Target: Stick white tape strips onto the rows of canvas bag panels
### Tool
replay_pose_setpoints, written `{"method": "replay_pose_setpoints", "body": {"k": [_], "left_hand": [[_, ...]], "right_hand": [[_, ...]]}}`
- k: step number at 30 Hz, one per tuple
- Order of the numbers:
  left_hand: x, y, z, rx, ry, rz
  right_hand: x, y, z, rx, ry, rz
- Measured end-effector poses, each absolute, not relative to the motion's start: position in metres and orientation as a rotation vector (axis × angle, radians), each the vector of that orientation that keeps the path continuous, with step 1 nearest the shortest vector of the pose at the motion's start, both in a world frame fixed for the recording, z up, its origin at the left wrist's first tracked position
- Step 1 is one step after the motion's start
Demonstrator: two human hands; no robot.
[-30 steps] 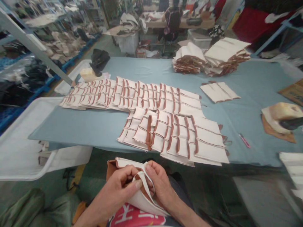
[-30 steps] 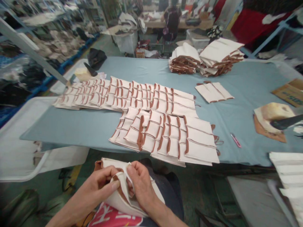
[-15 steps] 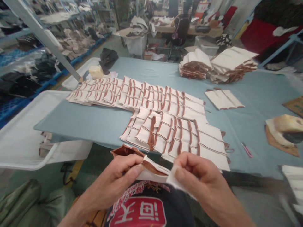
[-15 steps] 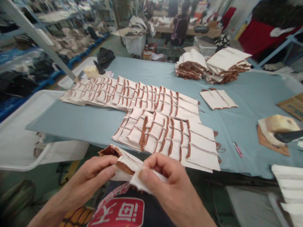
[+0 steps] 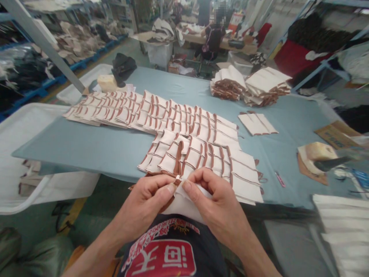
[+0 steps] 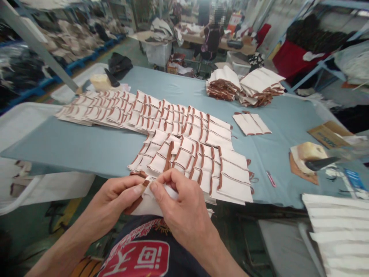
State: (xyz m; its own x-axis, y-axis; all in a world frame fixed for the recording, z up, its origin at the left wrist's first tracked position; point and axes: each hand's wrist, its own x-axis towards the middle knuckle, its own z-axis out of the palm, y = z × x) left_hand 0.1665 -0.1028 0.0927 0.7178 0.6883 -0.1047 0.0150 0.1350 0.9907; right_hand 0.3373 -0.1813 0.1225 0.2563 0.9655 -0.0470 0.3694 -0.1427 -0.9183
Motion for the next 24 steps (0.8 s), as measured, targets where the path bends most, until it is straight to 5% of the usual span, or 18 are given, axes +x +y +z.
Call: {"method": "replay_pose_setpoints", "body": {"k": [24], "left_hand": [[0.167, -0.112, 0.064, 1.258, 0.794, 0.623]], "right_hand": [[0.318, -0.18, 0.091, -1.714, -1.242, 0.525]]}}
